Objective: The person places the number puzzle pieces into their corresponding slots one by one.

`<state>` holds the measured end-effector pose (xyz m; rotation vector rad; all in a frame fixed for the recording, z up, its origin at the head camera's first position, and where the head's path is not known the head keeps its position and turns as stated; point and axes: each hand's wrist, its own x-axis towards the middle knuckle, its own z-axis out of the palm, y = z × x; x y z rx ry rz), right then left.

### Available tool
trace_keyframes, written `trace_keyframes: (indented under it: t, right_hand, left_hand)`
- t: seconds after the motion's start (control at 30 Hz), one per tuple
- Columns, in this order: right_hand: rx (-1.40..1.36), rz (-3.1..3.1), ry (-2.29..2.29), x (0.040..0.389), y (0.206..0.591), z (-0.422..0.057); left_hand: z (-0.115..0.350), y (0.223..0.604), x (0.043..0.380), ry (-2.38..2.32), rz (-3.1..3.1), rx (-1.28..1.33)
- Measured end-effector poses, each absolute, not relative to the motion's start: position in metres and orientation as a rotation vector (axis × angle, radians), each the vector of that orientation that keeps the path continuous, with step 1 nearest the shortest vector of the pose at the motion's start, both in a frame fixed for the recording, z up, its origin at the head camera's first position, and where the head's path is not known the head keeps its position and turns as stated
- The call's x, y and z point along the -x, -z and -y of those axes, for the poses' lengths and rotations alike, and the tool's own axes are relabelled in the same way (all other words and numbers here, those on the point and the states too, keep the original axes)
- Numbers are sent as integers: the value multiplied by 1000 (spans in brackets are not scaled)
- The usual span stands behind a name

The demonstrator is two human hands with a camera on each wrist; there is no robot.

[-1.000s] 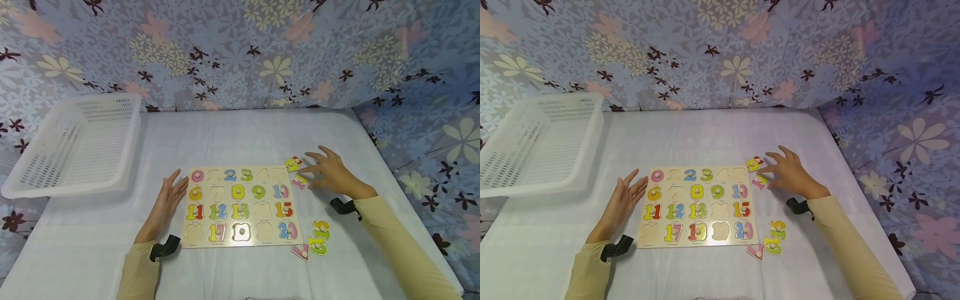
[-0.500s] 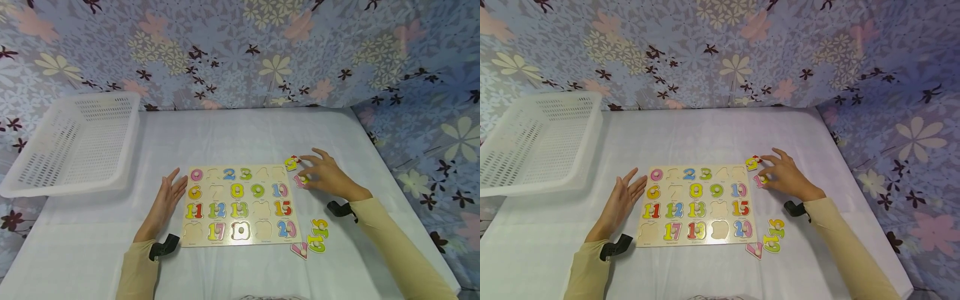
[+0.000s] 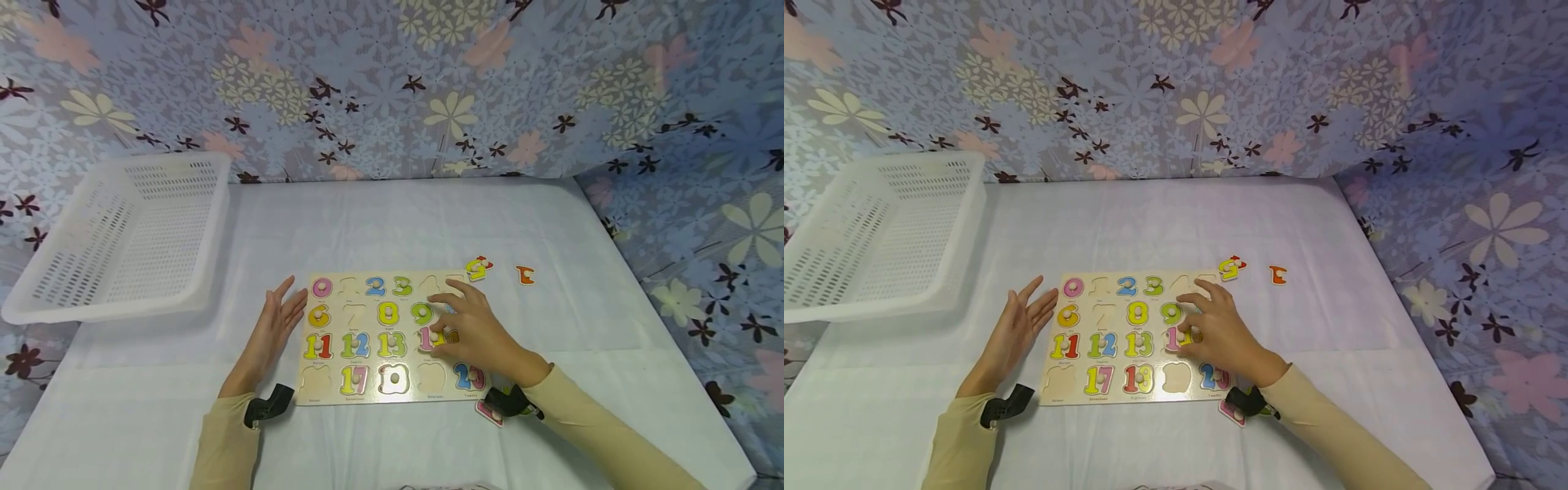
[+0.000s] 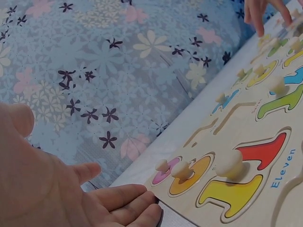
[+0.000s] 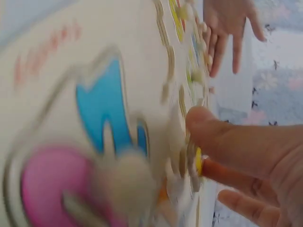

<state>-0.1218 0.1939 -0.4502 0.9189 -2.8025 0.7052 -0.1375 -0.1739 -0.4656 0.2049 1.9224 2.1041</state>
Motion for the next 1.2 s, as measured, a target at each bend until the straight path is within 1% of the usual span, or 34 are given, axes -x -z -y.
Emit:
trace_keyframes:
  t: [0.2,0.4,0.77,0.97,1.2]
  right_hand:
    - [-951,2776,-627,119,455,-186]
    - [-946,2756,-641,118,456,-186]
    - [-924,2768,-510,111,450,-185]
    - [-958,2833,-671,98,440,-214]
    - [-1028,2960,-790,64,433,-256]
  left_hand:
    - [174,466,137,-2095,-1932,-193]
    - [174,466,137,-2084,-1934,-197]
    - [173,466,137,-2080,-1936,-201]
    - [172,466,137,-2077,-1940,-199]
    - [173,463,136,-2074,-1946,-205]
